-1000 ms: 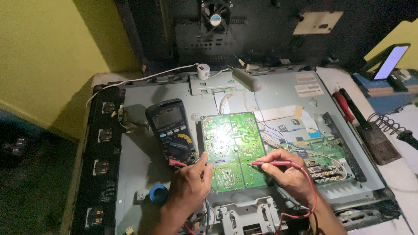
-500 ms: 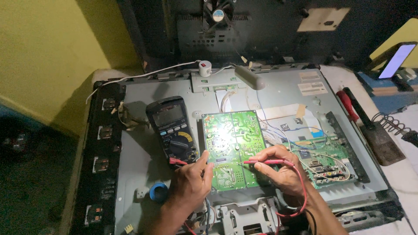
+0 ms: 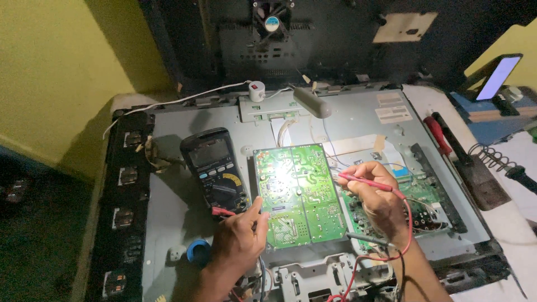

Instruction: Using a multimeter to diagnose a circuit board inside a television

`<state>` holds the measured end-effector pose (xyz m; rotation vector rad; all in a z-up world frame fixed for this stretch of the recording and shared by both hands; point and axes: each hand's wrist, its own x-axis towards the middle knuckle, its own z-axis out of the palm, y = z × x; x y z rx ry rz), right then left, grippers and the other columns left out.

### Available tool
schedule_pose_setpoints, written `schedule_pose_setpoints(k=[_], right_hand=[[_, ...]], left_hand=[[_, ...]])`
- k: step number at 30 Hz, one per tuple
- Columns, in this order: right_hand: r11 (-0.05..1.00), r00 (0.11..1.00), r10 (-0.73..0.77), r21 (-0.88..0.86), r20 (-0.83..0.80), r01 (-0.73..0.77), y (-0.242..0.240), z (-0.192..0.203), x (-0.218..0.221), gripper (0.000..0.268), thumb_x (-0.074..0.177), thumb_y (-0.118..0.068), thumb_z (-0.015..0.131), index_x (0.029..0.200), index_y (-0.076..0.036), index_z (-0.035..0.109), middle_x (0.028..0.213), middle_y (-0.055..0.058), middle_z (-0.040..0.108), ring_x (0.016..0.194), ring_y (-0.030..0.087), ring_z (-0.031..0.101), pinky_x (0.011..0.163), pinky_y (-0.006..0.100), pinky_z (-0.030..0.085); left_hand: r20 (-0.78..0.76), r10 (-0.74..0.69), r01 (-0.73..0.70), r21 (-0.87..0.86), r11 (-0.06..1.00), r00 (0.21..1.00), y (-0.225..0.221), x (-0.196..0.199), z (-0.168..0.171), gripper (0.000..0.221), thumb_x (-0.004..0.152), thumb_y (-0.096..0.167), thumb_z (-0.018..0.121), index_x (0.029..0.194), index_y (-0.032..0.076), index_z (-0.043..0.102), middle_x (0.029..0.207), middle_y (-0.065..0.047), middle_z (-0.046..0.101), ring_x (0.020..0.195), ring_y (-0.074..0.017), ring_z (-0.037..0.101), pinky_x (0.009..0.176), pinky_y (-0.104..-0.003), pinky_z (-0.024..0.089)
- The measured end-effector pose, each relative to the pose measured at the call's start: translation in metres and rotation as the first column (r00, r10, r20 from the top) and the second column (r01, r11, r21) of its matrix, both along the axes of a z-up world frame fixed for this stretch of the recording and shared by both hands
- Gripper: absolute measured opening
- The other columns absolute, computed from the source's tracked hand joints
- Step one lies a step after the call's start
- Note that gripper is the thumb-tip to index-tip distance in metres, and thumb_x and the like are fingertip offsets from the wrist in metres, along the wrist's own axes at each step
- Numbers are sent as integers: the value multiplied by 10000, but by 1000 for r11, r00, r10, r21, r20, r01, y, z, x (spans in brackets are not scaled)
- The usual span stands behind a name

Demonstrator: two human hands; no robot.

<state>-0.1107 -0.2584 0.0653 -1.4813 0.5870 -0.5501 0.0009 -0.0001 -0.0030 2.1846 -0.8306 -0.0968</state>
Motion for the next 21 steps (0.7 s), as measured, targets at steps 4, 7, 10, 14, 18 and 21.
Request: schedule_pose_setpoints(k=[4, 7, 10, 14, 18, 21], right_hand=[[995, 994, -48, -78, 100, 56, -5, -17, -6, 135, 824, -4, 520, 957, -27, 524, 999, 197, 679, 817, 296, 732, 698, 350, 620], [988, 980, -152, 13, 125, 151, -19, -36, -8, 235, 816, 10, 536, 1045, -28, 496, 1005, 215, 647, 777, 305, 709, 617, 306, 590], [993, 979, -119, 22, 166, 117, -10, -25, -6, 257, 811, 30, 499, 1060, -27, 474, 951, 233, 622, 859, 378, 716, 793, 413, 652], [989, 989, 31, -150, 144, -9, -1, -29, 0, 239, 849, -7, 529, 1067, -59, 446, 944, 181, 663, 861, 320, 721, 823, 443, 656], [983, 982, 121, -153, 145, -98, -2, -44, 3, 179, 928, -18, 550, 1099, -39, 502, 998, 205, 682, 923, 310, 742, 774, 357, 645], [974, 985, 135, -195, 109, -112, -4, -48, 3, 113, 954, -43, 549, 1067, -43, 545, 1063, 202, 673, 945, 275, 721, 762, 309, 628]], left_hand=[[10, -9, 9, 5, 1000, 1000, 0, 2, 0, 492, 946, 277, 681, 1367, 27, 630, 683, -117, 762, 523, -296, 694, 451, -460, 454], [38, -6, 7, -25, 1000, 999, 1, 1, -6, 494, 941, 274, 692, 1365, 28, 634, 614, -105, 715, 468, -310, 632, 436, -476, 397], [80, -32, 35, -40, 999, 996, 1, 0, -2, 471, 933, 220, 709, 1342, -5, 640, 623, -94, 719, 483, -288, 662, 427, -454, 424], [7, -28, 27, 62, 998, 1000, 1, -1, 12, 491, 947, 268, 672, 1374, 30, 631, 686, -142, 742, 537, -322, 676, 472, -487, 441], [50, -24, 21, 54, 998, 998, 1, 0, 5, 477, 945, 257, 683, 1362, 29, 639, 669, -119, 737, 514, -273, 664, 461, -440, 457], [37, -21, 19, 56, 998, 999, 1, -1, 9, 478, 944, 262, 685, 1361, 34, 643, 712, -135, 763, 545, -294, 695, 478, -455, 484]])
